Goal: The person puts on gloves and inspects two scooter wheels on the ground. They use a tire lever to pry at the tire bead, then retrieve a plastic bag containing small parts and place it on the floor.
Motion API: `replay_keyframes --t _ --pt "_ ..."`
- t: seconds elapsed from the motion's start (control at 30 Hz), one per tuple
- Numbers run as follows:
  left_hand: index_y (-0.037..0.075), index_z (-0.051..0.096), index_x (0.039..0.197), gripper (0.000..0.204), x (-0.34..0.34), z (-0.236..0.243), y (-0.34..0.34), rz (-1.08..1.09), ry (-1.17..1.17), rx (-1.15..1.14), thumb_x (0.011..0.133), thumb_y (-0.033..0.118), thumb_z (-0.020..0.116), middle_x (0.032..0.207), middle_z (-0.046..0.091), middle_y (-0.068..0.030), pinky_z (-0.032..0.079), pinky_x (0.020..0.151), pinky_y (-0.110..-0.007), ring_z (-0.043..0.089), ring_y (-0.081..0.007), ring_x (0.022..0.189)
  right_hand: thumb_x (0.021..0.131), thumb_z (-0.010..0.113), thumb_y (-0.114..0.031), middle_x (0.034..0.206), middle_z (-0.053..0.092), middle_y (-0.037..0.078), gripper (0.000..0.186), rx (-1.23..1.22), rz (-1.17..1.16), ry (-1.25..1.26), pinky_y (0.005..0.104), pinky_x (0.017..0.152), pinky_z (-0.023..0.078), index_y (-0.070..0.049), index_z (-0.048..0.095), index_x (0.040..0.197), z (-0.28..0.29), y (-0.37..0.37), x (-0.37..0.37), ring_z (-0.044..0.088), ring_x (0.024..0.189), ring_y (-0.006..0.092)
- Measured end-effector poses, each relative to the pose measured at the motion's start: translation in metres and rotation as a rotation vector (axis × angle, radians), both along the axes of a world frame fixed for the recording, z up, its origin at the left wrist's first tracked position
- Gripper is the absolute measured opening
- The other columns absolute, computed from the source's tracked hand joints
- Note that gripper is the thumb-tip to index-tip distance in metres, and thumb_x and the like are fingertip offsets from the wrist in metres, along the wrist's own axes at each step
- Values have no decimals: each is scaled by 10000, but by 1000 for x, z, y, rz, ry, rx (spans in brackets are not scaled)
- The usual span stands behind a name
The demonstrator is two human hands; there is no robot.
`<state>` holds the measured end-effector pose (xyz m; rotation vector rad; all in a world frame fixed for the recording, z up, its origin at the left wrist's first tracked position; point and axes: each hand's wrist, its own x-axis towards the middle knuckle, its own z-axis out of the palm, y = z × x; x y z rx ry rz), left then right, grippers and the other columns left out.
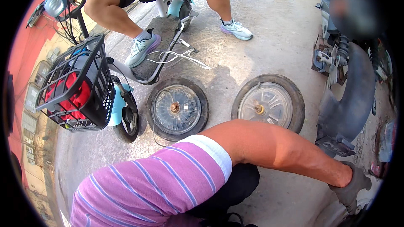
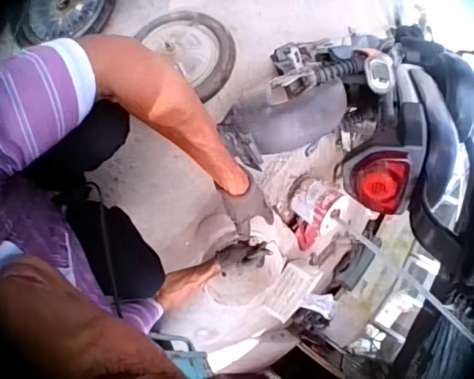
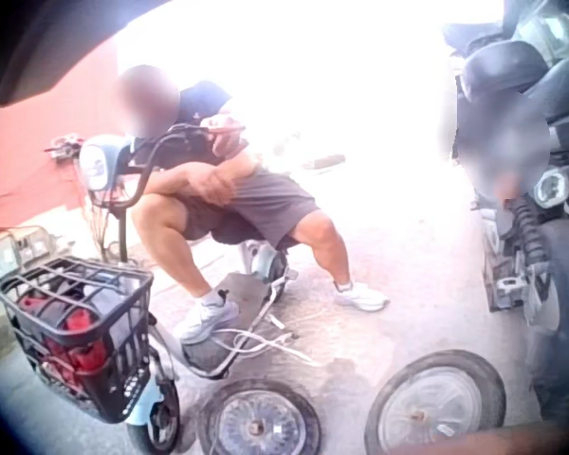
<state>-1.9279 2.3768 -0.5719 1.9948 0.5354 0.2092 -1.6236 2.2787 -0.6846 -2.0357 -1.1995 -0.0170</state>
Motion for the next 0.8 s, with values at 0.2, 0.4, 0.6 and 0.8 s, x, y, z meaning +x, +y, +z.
replay_keyframes --t 0.2,0.4,0.6,0.8 --pt "192 744 1199 457 100 -14 -34 -190 -171 -176 798 412 757 1098 767 -88 570 899 -420 722 -297 1047 1053 554 -226 1436 550 133 451 65 -29 -43 347 1033 482 7 525 1439 -1 -39 30 576 1249 221" --pt "88 773 979 249 84 23 -36 33 -314 -104 876 290 672 923 773 -154 570 817 -439 745 -327 895 1034 600 -196 1469 535 89 479 239 -6 -185 332 1049 478 7 509 1457 8 -47 15 569 1288 201" --pt "-126 611 1109 519 5 86 25 184 -828 -202 1134 353 411 820 726 -200 635 526 -307 725 -266 578 1031 638 -200 1565 465 211 590 277 -84 1 463 1140 430 9 445 1547 77 -54 -85 499 1406 365" --pt "-55 618 1282 619 -134 102 14 152 -693 -85 1131 474 334 837 725 -161 546 728 -327 699 -226 730 986 627 -143 1594 418 248 667 163 131 -544 530 1206 333 26 372 1579 37 -92 -105 372 1498 424"
